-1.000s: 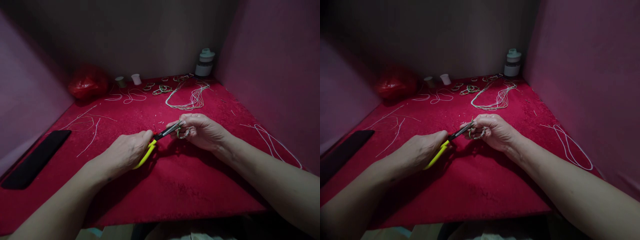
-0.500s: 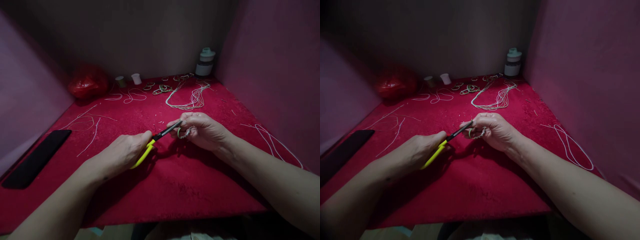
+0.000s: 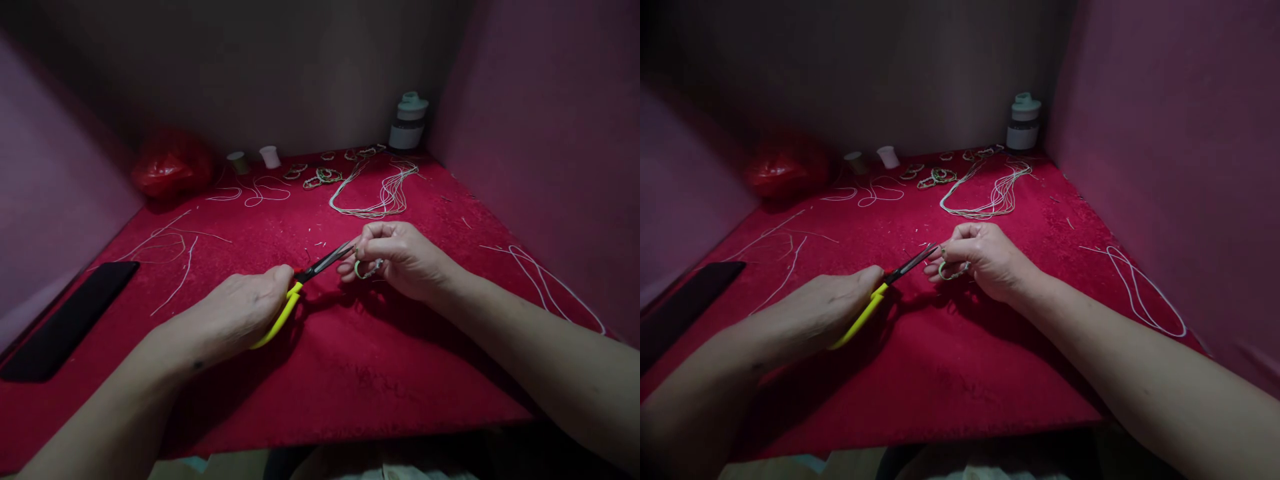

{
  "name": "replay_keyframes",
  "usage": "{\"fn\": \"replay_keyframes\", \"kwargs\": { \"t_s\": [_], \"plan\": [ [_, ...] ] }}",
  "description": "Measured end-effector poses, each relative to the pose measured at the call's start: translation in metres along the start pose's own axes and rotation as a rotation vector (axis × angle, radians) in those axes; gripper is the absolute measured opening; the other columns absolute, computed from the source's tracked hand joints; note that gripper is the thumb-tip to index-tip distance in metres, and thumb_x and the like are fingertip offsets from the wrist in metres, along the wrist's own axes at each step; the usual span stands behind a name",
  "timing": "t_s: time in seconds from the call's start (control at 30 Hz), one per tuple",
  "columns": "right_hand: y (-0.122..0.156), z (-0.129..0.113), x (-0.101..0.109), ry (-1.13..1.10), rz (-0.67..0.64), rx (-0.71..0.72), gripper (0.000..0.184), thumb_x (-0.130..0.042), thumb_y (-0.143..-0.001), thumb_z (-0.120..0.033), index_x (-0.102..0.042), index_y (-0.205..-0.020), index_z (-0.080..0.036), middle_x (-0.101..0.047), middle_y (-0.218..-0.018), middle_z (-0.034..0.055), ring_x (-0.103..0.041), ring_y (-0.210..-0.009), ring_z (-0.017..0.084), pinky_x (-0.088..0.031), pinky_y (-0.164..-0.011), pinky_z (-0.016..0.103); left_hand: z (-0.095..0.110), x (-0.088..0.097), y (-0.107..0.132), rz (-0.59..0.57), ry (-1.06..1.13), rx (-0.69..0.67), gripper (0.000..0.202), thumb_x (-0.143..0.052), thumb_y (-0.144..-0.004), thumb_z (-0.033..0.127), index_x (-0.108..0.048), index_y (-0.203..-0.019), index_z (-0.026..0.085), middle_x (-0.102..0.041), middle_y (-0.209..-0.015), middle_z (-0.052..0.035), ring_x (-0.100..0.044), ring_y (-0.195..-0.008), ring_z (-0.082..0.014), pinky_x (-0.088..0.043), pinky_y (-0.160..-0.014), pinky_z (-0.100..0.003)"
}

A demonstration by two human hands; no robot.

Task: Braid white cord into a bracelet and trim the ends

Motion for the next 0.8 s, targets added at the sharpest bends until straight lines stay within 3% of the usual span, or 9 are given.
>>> {"fn": "replay_keyframes", "kwargs": {
  "t_s": [0.1,0.53,0.8],
  "plan": [
    [0.0,0.001,0.0,0.012,0.016,-0.013,0.022,-0.066,-0.058,-0.006,-0.047,-0.053,-0.016,-0.067,-0.056,0.0039,-0.069,-0.057,0.02,-0.057,-0.06,0.034,0.007,0.002,-0.002,-0.052,-0.014,0.049,0.02,-0.037,-0.089,0.034,-0.046,-0.078,0.021,-0.064,-0.067,-0.0063,-0.055,-0.049,-0.0181,-0.031,-0.046,-0.028],
    [0.0,0.004,0.0,0.094,0.027,-0.067,0.018,-0.061,-0.059,-0.005,-0.049,-0.055,-0.016,-0.066,-0.053,0.0066,-0.07,-0.056,0.022,-0.048,-0.051,0.025,0.01,-0.001,-0.002,-0.125,-0.178,-0.016,0.025,-0.029,-0.094,0.031,-0.05,-0.09,0.018,-0.057,-0.066,-0.0035,-0.049,-0.05,-0.0144,-0.028,-0.049,-0.026],
    [-0.001,0.003,-0.001,0.132,0.036,-0.075,0.014,-0.06,-0.057,-0.006,-0.051,-0.054,-0.017,-0.068,-0.056,0.0085,-0.07,-0.056,0.022,-0.047,-0.048,0.024,0.004,-0.008,-0.003,-0.06,-0.238,-0.086,0.03,-0.026,-0.097,0.033,-0.051,-0.092,0.018,-0.056,-0.063,-0.0028,-0.046,-0.047,-0.0134,-0.021,-0.047,-0.027]
  ]
}}
Point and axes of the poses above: each hand's wrist, its own y-axis away from the middle knuckle, its own x-axis out of the back of the hand, z = x × y, the point moved 1 cm from there along -y, towards the middle knuckle
